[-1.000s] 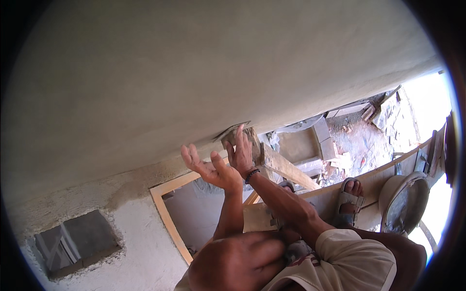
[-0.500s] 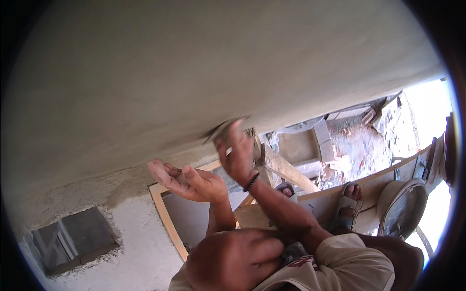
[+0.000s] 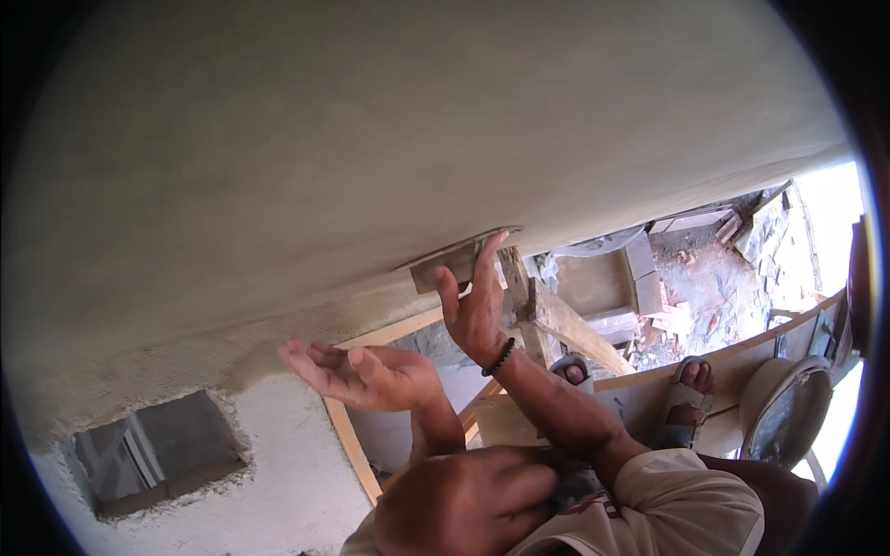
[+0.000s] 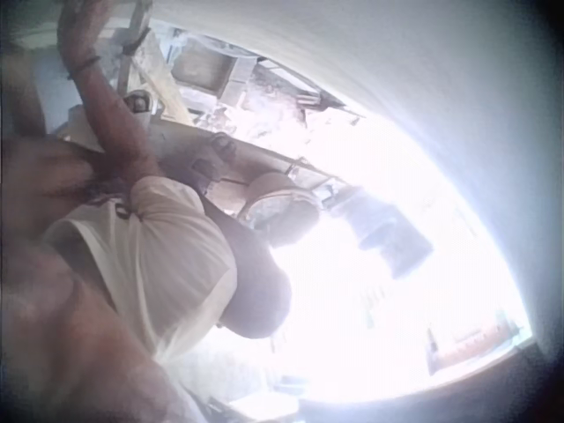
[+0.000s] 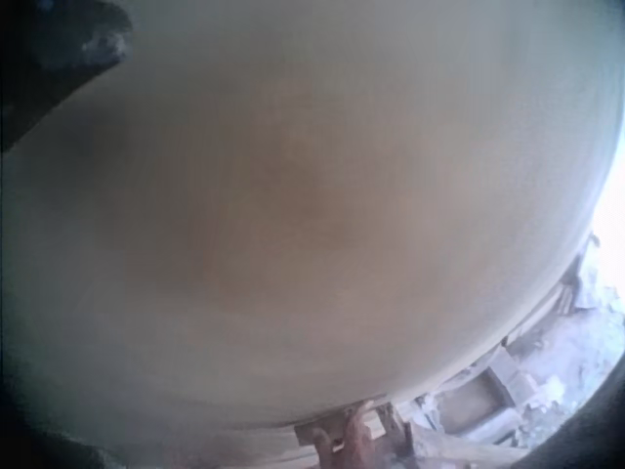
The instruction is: The person uses a trowel to smooth wet plaster on a wall surface. He moves the tool in circular and sweeping motions while occasionally touching the surface with one hand.
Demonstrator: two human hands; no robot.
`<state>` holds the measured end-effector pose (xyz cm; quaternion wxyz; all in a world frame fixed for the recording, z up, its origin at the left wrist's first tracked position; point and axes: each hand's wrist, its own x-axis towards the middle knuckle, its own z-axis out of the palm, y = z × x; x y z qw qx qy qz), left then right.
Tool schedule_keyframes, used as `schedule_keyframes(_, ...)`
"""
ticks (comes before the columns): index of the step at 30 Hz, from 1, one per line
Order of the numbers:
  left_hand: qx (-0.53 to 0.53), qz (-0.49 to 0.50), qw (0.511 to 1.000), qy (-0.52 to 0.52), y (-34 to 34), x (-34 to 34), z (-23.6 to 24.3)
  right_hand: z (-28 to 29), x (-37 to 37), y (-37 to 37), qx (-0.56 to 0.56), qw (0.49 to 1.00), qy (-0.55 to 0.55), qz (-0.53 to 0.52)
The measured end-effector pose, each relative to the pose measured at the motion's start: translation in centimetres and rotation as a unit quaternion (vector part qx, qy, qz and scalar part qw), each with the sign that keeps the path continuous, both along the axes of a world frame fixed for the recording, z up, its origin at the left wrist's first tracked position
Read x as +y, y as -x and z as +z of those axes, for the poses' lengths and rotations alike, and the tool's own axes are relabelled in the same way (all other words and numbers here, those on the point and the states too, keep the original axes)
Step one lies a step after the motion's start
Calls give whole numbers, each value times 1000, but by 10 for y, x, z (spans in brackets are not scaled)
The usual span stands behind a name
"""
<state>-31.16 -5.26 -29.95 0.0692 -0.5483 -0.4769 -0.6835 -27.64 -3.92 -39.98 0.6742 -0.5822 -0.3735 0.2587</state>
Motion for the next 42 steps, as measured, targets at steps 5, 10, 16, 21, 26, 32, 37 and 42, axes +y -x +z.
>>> schedule_keyframes(5, 35, -4, 999, 8, 6, 12, -8, -36, 2, 21, -163, 984, 6, 76)
schedule_keyframes(10, 2, -24, 1000, 20, 7, 11, 1, -28, 1, 9, -149, 988, -41, 20)
schedule_keyframes(16, 17, -7, 1000, -2, 16, -3, 4, 26, 0, -11, -65, 997, -45, 25)
schedule_keyframes(21, 35, -9, 999, -3, 6, -1, 13, -49, -10, 25, -212, 970, 12, 121)
schedule_keyframes(26, 19, -39, 999, -6, 6, -9, 19, -63, -15, 24, -201, 971, -15, 127)
schedule_keyframes(32, 19, -23, 999, 14, 8, -8, 4, -6, -5, -12, -183, 978, -76, 65)
schedule_keyframes(37, 20, -18, 1000, 7, 3, -17, 9, 28, -3, -3, -128, 987, -84, 37)
schedule_keyframes(42, 41, -38, 997, 58, -1, -13, -15, -22, 0, 8, -244, 965, -42, 83)
